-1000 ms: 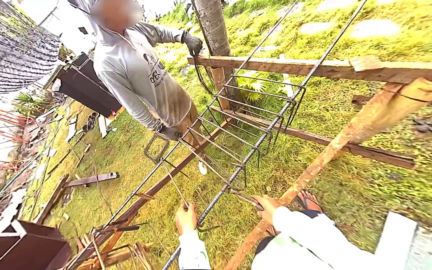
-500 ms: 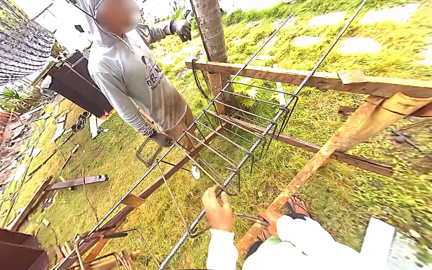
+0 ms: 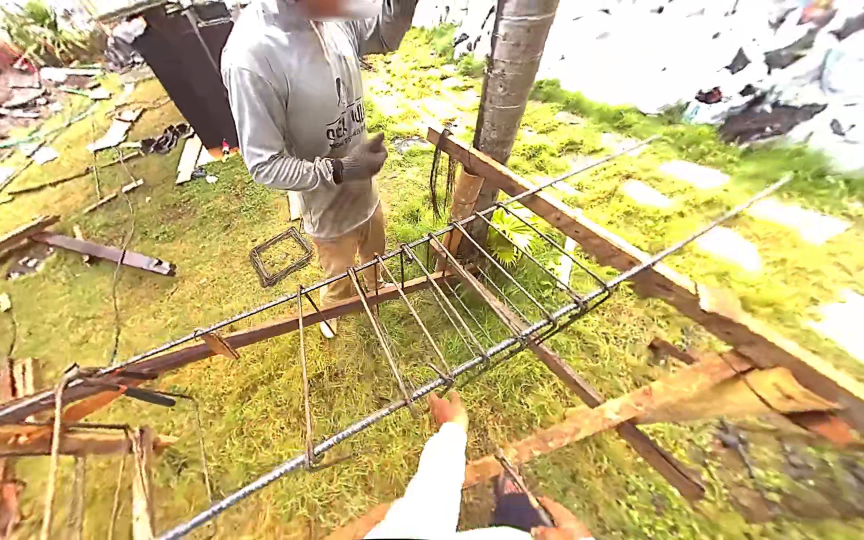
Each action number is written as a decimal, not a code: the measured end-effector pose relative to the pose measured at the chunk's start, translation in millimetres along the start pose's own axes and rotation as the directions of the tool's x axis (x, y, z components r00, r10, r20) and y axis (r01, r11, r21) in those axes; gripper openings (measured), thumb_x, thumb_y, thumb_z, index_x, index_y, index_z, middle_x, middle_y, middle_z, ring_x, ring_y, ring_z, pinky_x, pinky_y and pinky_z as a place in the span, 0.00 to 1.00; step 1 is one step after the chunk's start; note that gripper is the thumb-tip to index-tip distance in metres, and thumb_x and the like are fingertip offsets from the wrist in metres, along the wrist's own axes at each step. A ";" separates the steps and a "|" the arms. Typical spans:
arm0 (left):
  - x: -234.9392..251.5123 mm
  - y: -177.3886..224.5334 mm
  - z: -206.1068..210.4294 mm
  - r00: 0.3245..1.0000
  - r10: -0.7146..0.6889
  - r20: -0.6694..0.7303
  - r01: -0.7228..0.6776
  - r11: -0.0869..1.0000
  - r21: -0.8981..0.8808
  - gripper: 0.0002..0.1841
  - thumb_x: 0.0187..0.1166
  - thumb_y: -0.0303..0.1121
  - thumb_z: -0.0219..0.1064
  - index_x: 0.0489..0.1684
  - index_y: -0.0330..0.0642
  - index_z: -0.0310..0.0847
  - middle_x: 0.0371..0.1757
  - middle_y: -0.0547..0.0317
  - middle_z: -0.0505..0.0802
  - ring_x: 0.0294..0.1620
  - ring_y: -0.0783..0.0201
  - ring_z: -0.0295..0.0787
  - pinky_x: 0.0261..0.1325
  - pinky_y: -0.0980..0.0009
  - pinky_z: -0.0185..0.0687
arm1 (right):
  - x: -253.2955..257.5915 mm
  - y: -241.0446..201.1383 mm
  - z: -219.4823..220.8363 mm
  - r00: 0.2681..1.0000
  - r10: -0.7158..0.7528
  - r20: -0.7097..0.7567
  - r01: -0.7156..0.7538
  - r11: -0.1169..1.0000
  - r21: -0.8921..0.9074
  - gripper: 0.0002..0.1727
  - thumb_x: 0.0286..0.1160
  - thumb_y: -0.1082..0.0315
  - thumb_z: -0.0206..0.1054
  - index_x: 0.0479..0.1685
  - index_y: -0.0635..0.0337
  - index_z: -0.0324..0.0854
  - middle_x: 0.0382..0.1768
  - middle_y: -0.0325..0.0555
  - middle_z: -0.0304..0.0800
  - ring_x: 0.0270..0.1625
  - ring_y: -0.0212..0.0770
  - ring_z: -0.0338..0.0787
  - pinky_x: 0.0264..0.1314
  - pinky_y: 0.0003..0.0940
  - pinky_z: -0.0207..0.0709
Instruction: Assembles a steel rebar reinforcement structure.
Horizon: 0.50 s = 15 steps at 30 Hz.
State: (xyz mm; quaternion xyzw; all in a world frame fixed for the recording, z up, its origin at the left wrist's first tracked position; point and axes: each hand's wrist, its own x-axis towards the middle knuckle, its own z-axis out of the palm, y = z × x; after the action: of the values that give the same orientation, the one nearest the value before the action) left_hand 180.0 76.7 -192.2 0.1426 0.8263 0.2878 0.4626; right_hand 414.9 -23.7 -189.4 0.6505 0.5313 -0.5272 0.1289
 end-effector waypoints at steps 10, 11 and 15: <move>8.7 5.3 3.1 0.998 -0.027 0.062 0.023 0.997 0.068 0.27 0.96 0.46 0.45 0.84 0.37 0.66 0.77 0.36 0.82 0.80 0.43 0.78 0.81 0.46 0.71 | 5.0 10.3 -48.1 0.998 0.052 0.026 -0.048 0.989 -0.140 0.34 0.75 0.61 0.74 0.81 0.61 0.74 0.72 0.66 0.83 0.78 0.63 0.80 0.82 0.65 0.67; 8.5 4.5 3.0 0.997 -0.024 0.068 0.020 0.998 0.052 0.27 0.95 0.46 0.46 0.84 0.36 0.66 0.77 0.36 0.82 0.79 0.43 0.78 0.81 0.46 0.70 | 1.8 4.2 -52.9 0.998 0.052 0.033 -0.046 0.988 -0.147 0.33 0.76 0.62 0.73 0.82 0.62 0.73 0.72 0.67 0.83 0.78 0.64 0.80 0.82 0.65 0.66; 7.4 11.1 4.1 0.993 -0.009 0.117 0.007 1.000 0.016 0.27 0.96 0.46 0.47 0.84 0.37 0.67 0.75 0.36 0.83 0.79 0.43 0.78 0.82 0.45 0.69 | 0.1 -6.1 -64.0 0.998 0.044 0.034 -0.036 0.977 -0.211 0.33 0.78 0.58 0.71 0.83 0.57 0.72 0.72 0.64 0.84 0.77 0.62 0.81 0.81 0.65 0.68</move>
State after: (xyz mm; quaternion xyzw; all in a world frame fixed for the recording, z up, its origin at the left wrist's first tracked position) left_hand 179.2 90.6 -192.2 0.1594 0.8005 0.2709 0.5103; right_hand 444.9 25.4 -160.8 0.6334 0.5684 -0.4778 0.2178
